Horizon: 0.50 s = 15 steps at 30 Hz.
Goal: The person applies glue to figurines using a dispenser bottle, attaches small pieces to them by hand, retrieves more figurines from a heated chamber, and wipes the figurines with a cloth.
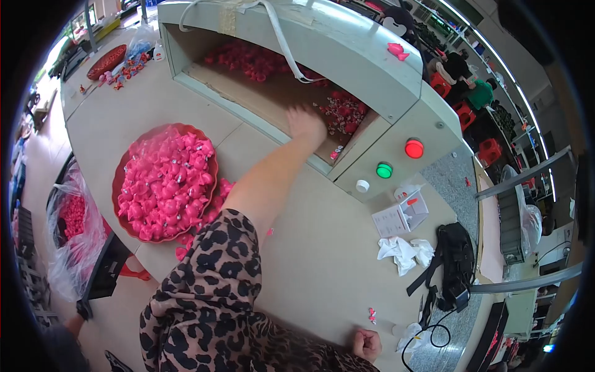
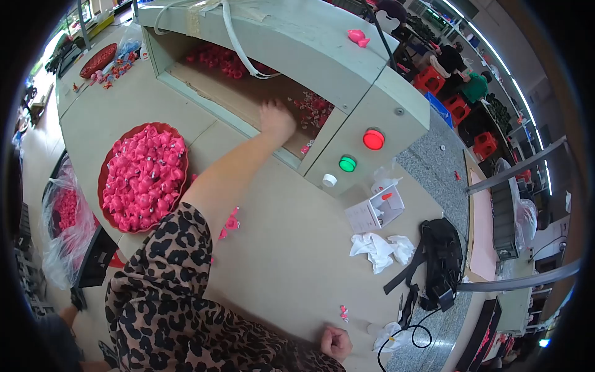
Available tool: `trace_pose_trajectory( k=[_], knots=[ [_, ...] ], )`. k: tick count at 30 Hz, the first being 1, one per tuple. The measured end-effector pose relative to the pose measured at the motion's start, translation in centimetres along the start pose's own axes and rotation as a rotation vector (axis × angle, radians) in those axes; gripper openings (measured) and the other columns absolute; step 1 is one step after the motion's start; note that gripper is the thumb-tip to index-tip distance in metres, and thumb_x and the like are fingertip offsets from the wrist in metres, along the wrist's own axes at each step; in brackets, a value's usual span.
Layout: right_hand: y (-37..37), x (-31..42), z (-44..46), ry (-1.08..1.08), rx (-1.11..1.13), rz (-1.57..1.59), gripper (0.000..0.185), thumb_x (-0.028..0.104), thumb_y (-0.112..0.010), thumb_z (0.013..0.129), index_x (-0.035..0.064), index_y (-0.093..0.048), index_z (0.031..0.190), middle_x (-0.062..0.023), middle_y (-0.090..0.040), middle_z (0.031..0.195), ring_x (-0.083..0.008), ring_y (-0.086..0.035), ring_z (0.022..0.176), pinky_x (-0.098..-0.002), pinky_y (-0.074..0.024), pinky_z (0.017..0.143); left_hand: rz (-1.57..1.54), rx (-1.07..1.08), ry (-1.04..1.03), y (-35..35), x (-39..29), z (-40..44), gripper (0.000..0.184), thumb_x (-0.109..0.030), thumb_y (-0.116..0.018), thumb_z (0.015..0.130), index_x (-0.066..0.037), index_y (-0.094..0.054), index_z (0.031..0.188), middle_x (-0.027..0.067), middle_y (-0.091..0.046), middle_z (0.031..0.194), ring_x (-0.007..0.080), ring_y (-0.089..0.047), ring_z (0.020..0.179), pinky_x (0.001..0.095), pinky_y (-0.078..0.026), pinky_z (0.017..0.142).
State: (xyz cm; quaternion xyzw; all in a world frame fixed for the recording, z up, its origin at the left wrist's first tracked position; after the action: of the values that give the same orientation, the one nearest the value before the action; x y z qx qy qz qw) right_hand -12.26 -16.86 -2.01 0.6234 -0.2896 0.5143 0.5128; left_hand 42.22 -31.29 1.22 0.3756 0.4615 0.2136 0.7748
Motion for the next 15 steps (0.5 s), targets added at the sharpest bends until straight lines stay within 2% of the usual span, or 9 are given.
trace_pose_trajectory(
  k=[4, 6, 7, 10, 11, 13, 15],
  knots=[
    [-0.3, -0.7, -0.6, 0.061, 0.116, -0.183, 0.012, 0.002, -0.053, 0.083, -0.0018, -0.054, 0.095, -0.0103, -0.058, 0.079, -0.0165, -0.053, 0.066, -0.0272, -0.0449, 0.064, -0.566, -0.073, -0.121, -0.6, -4.5, -2.1, 0.032, -0.010, -0.043, 0.082, 0.006, -0.044, 0.109, 0.0248, -0.043, 0.118, 0.0387, -0.040, 0.111, 0.0435, -0.033, 0.095],
    [-1.0, 0.8, -0.4, 0.139, 0.050, -0.254, 0.011, 0.006, -0.052, 0.086, -0.0023, -0.055, 0.093, -0.0077, -0.058, 0.075, -0.0114, -0.051, 0.062, -0.0233, -0.0437, 0.061, -0.806, -0.094, -0.163, -0.3, -5.4, -2.2, 0.031, -0.010, -0.047, 0.080, 0.005, -0.044, 0.107, 0.0255, -0.044, 0.115, 0.0394, -0.043, 0.106, 0.0443, -0.036, 0.092],
    [-1.0, 1.4, -0.5, 0.178, 0.017, -0.293, 0.012, 0.008, -0.051, 0.087, -0.0026, -0.055, 0.092, -0.0063, -0.058, 0.073, -0.0089, -0.050, 0.060, -0.0213, -0.0431, 0.059, -0.786, -0.145, -0.266, -0.3, -5.1, -2.1, 0.038, -0.015, -0.053, 0.079, 0.003, -0.043, 0.111, 0.0257, -0.044, 0.114, 0.0408, -0.043, 0.107, 0.0450, -0.036, 0.093],
    [0.4, -1.0, -0.4, 0.077, -0.022, -0.199, 0.009, 0.003, -0.060, 0.079, -0.0024, -0.055, 0.084, -0.0003, -0.054, 0.063, -0.0033, -0.047, 0.053, -0.0159, -0.0375, 0.051, -0.386, 0.030, -0.626, 1.5, -2.6, -2.2, 0.050, -0.025, -0.060, 0.076, 0.003, -0.043, 0.114, 0.0245, -0.045, 0.114, 0.0404, -0.040, 0.111, 0.0433, -0.034, 0.096],
    [0.4, -0.9, -0.2, 0.058, -0.019, -0.194, 0.009, 0.002, -0.060, 0.079, -0.0026, -0.055, 0.084, -0.0005, -0.054, 0.063, -0.0035, -0.048, 0.054, -0.0161, -0.0378, 0.051, -0.277, 0.419, -0.564, 2.2, -1.5, -2.7, 0.067, -0.037, -0.066, 0.071, 0.004, -0.041, 0.117, 0.0224, -0.046, 0.114, 0.0386, -0.037, 0.116, 0.0416, -0.033, 0.097],
    [0.2, -0.5, -0.2, 0.018, -0.012, -0.178, 0.008, 0.001, -0.060, 0.079, -0.0030, -0.055, 0.084, -0.0010, -0.055, 0.063, -0.0038, -0.048, 0.054, -0.0163, -0.0385, 0.052, -0.105, 0.448, -0.631, 3.5, -0.4, -3.4, 0.072, -0.042, -0.068, 0.069, 0.001, -0.041, 0.119, 0.0216, -0.044, 0.114, 0.0372, -0.038, 0.113, 0.0414, -0.033, 0.096],
    [-0.5, -0.1, -0.8, -0.030, -0.010, -0.248, 0.010, 0.006, -0.055, 0.084, -0.0024, -0.055, 0.089, -0.0049, -0.057, 0.071, -0.0072, -0.050, 0.060, -0.0204, -0.0422, 0.058, -0.028, 0.478, -0.658, 3.4, -0.3, -3.9, 0.073, -0.044, -0.069, 0.066, -0.001, -0.043, 0.119, 0.0210, -0.043, 0.114, 0.0360, -0.039, 0.111, 0.0414, -0.034, 0.095]
  ],
)
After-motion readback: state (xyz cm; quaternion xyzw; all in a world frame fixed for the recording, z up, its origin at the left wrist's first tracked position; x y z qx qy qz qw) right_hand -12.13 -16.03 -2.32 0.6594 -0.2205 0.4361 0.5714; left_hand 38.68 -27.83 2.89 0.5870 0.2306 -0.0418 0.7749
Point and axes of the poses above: each hand's wrist, its own z-axis towards the middle knuckle, its own y-axis out of the back of the hand, x = y × z, the point moved 6 cm from there along z, towards the middle knuckle
